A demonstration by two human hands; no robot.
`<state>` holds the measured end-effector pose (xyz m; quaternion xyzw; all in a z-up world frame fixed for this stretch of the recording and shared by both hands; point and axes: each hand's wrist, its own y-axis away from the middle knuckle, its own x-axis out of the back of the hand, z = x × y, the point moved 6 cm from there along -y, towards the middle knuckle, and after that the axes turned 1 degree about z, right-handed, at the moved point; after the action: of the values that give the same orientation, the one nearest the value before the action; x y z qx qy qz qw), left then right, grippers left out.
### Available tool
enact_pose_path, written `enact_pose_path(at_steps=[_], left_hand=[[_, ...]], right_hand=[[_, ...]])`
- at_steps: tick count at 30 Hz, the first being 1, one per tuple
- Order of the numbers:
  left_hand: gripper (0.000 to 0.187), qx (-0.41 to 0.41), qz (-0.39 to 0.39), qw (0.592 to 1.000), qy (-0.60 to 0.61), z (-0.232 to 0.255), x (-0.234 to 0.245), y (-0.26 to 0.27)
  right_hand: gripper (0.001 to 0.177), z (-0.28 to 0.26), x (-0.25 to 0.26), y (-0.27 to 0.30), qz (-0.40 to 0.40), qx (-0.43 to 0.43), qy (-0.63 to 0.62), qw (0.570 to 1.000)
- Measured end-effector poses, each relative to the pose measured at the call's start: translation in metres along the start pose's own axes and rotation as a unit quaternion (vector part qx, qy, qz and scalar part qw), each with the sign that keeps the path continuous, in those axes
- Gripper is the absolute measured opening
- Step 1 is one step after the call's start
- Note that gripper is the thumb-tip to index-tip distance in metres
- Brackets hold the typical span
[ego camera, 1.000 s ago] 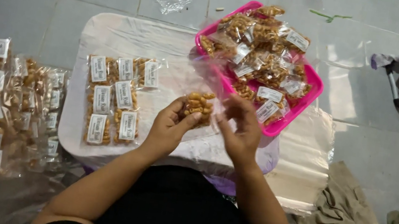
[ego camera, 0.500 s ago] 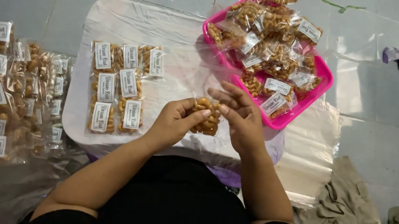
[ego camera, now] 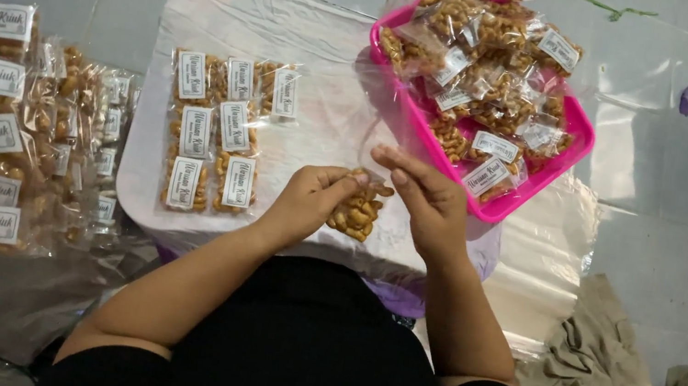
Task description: The person is arranging small bags of snacks on a tray and applying labels to each bag.
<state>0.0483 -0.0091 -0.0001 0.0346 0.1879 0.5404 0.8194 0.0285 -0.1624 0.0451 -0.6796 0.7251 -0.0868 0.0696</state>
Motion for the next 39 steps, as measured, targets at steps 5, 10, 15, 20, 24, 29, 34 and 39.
enact_pose_path(at_steps=[5,10,15,20,24,29,34,39], left_hand=[[0.031,0.013,0.018,0.999,0.04,-0.023,0.009,-0.009],[0.031,0.036,0.03,0.996,0.079,-0.049,0.014,-0.023],[0.026,0.115,0.041,0.975,0.187,-0.033,0.002,-0.003],[0.025,0.134,0.045,0.966,0.215,-0.05,0.009,-0.009],[0.023,0.158,0.07,0.964,0.202,-0.058,0.015,-0.009],[0.025,0.149,0.067,0.972,0.17,-0.023,0.011,0.0],[0.041,0.134,0.049,0.979,0.144,-0.017,0.008,0.004],[0.051,0.068,-0.052,0.996,0.005,-0.022,0.018,0.007]], right_hand=[[0.025,-0.009,-0.004,0.008,-0.072,0.183,0.164,0.967],[0.023,-0.024,-0.016,0.02,-0.093,0.298,0.264,0.913],[0.029,-0.018,-0.021,0.033,-0.121,0.398,0.433,0.8],[0.036,-0.014,-0.016,0.038,-0.18,0.378,0.386,0.822],[0.039,-0.02,-0.014,0.038,-0.181,0.386,0.353,0.833],[0.043,-0.016,-0.012,0.041,-0.164,0.391,0.346,0.837],[0.026,-0.01,-0.011,0.051,-0.143,0.421,0.383,0.81],[0.02,-0.001,0.01,0.047,-0.112,0.258,0.228,0.932]])
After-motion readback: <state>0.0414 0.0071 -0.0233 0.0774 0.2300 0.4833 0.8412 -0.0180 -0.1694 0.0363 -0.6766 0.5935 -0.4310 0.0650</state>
